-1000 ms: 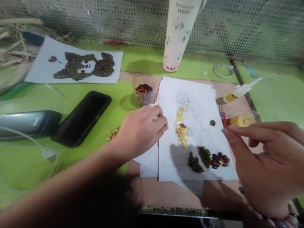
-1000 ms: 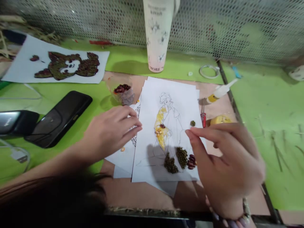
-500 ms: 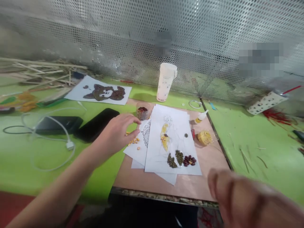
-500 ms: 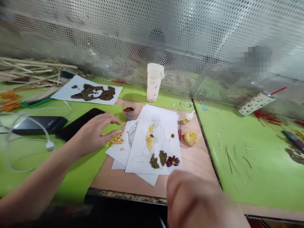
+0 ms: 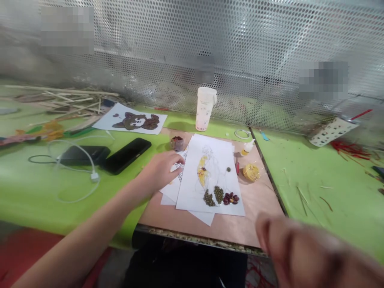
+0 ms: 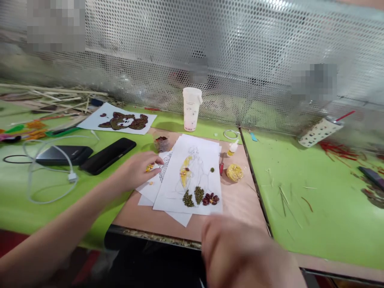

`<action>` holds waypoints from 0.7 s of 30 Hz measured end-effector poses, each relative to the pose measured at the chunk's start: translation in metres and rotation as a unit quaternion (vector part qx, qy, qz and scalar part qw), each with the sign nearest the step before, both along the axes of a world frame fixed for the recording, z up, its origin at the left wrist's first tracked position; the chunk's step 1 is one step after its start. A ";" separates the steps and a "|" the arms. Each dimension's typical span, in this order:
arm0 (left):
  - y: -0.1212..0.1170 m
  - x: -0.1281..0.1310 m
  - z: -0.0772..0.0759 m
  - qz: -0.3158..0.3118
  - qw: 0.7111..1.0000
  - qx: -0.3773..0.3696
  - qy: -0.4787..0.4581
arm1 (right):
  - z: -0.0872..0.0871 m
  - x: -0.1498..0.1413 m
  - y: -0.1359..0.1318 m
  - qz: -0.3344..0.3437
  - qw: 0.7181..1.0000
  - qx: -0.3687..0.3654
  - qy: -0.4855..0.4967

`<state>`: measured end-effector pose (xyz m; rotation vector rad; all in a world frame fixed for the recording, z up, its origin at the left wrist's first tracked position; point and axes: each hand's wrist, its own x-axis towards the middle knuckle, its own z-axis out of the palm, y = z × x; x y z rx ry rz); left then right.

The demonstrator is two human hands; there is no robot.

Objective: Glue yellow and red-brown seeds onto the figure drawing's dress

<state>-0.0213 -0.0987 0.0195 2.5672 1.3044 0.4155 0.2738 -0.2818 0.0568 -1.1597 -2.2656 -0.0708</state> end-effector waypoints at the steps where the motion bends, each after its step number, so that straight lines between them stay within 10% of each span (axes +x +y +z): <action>1: 0.002 0.006 -0.002 -0.020 1.000 0.008 0.020 | 0.000 -0.003 0.013 0.002 1.000 -0.005 0.022; 4: 0.009 0.026 -0.009 -0.058 0.995 0.029 0.081 | -0.002 -0.019 0.056 -0.029 0.987 -0.093 0.125; 9: 0.020 0.052 -0.016 -0.070 0.988 0.041 0.130 | -0.024 -0.046 0.110 -0.124 0.978 -0.142 -0.087; 21: 0.032 0.059 -0.029 -0.104 0.982 0.051 0.150 | -0.063 -0.081 0.149 -0.158 0.960 -0.152 -0.172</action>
